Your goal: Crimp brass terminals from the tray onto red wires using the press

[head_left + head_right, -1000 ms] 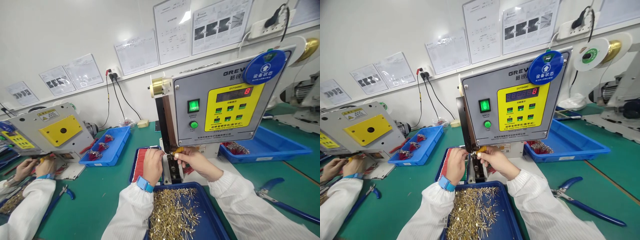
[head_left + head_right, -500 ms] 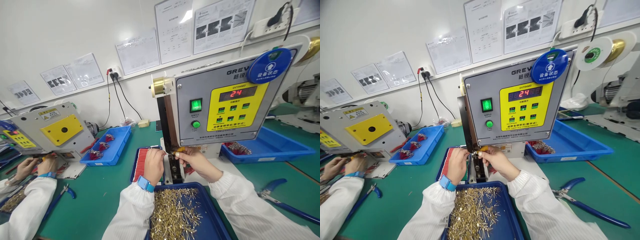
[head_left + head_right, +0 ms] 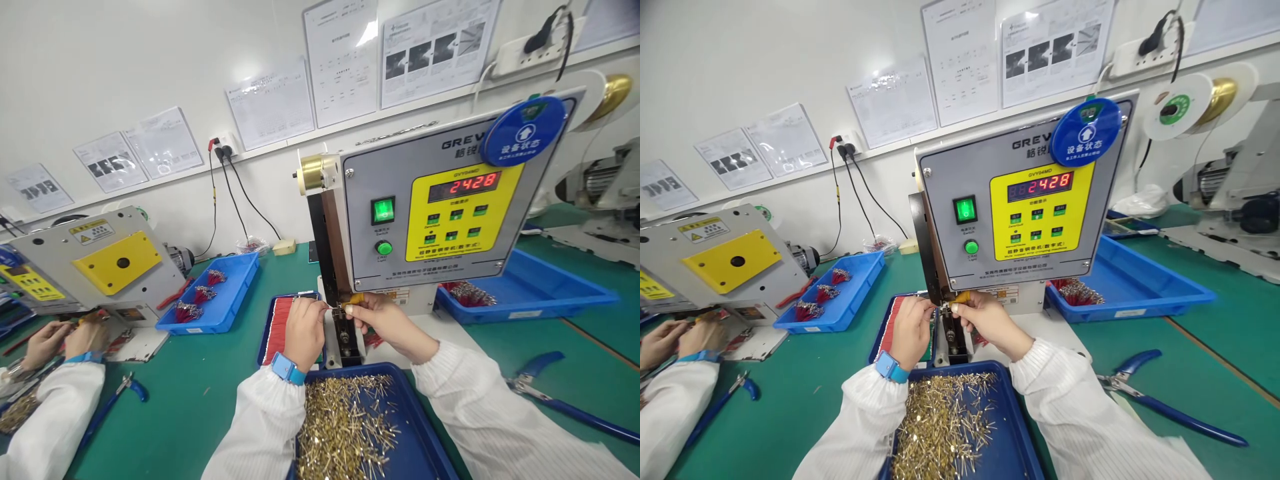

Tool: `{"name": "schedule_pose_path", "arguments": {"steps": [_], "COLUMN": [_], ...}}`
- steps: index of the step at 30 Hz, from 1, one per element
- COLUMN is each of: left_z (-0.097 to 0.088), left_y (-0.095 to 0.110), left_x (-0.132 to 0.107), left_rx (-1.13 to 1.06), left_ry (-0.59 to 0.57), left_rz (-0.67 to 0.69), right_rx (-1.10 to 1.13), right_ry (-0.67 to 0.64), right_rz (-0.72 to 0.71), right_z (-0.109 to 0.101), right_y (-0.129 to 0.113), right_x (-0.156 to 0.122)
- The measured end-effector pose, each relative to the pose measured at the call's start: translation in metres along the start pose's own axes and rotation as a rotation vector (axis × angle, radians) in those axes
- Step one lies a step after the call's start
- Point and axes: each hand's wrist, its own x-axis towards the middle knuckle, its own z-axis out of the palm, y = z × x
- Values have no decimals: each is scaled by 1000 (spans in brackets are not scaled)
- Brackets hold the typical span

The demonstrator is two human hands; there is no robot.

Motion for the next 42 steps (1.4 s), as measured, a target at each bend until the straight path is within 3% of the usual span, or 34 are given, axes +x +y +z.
{"name": "schedule_pose_path", "arguments": {"steps": [10, 16, 42], "left_z": [0, -1, 1], "left_y": [0, 1, -1], "left_x": [0, 0, -1], "left_rx": [-13, 42, 31], "left_ry": [8, 91, 95], "left_rz": [21, 9, 94], "right_rx": [4, 37, -24], "right_ry": [-1, -1, 89], "right_rz": [0, 11, -58], "right_z": [1, 1, 8], "right_y": [0, -1, 7], "right_x": [0, -1, 1]}}
